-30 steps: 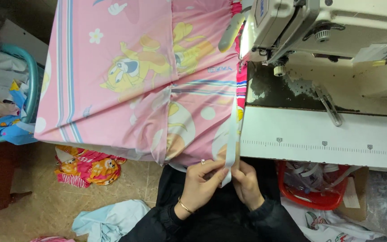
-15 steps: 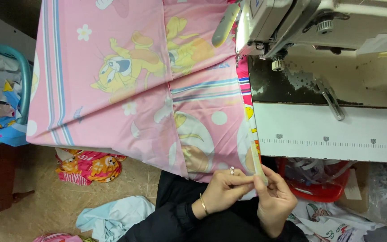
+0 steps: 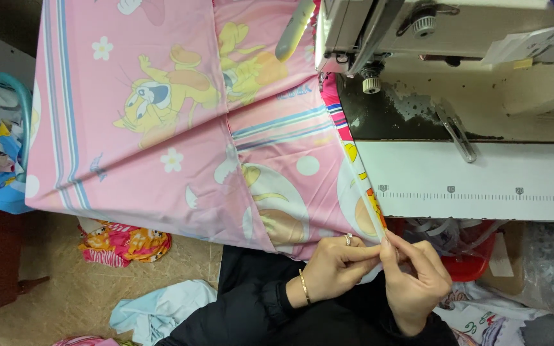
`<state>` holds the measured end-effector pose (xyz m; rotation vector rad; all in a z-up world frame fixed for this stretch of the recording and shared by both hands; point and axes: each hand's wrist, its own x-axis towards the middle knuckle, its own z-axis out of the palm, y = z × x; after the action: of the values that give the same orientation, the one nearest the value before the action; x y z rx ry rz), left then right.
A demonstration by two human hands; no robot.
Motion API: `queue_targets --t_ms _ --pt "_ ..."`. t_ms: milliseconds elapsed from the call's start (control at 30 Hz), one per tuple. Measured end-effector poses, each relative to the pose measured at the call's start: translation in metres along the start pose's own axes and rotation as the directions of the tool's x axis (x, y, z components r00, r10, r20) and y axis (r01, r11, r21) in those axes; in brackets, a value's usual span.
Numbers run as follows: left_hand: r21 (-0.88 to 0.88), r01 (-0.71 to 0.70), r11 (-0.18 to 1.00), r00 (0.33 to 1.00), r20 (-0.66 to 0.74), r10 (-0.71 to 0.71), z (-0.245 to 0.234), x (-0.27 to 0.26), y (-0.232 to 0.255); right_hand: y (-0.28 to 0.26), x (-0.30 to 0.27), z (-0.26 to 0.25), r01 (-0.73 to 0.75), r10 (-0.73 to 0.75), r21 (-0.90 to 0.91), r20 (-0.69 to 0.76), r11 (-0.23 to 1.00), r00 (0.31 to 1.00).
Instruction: Sewing a white strip onto the edge of a pink patterned fabric using an industrial sewing machine.
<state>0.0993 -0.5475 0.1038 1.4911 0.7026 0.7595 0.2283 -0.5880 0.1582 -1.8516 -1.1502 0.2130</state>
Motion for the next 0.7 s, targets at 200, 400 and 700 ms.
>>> queue_targets --t_ms 200,400,700 --pt "-0.029 -0.016 0.999 0.995 0.096 0.018 -0.004 0.007 0.008 0.01 0.02 -0.02 0.045 -0.05 0.03 0.204 0.999 0.978" --pt "-0.183 0.029 0.983 0.993 0.115 -0.007 -0.011 0.008 0.01 0.033 0.047 -0.031 0.189 -0.263 0.189 0.55 0.964 0.793" --pt "0.558 0.028 0.829 0.831 0.449 -0.33 -0.156 0.127 0.044 0.022 0.063 0.019 0.736 -0.836 0.402 0.338 0.544 0.433"
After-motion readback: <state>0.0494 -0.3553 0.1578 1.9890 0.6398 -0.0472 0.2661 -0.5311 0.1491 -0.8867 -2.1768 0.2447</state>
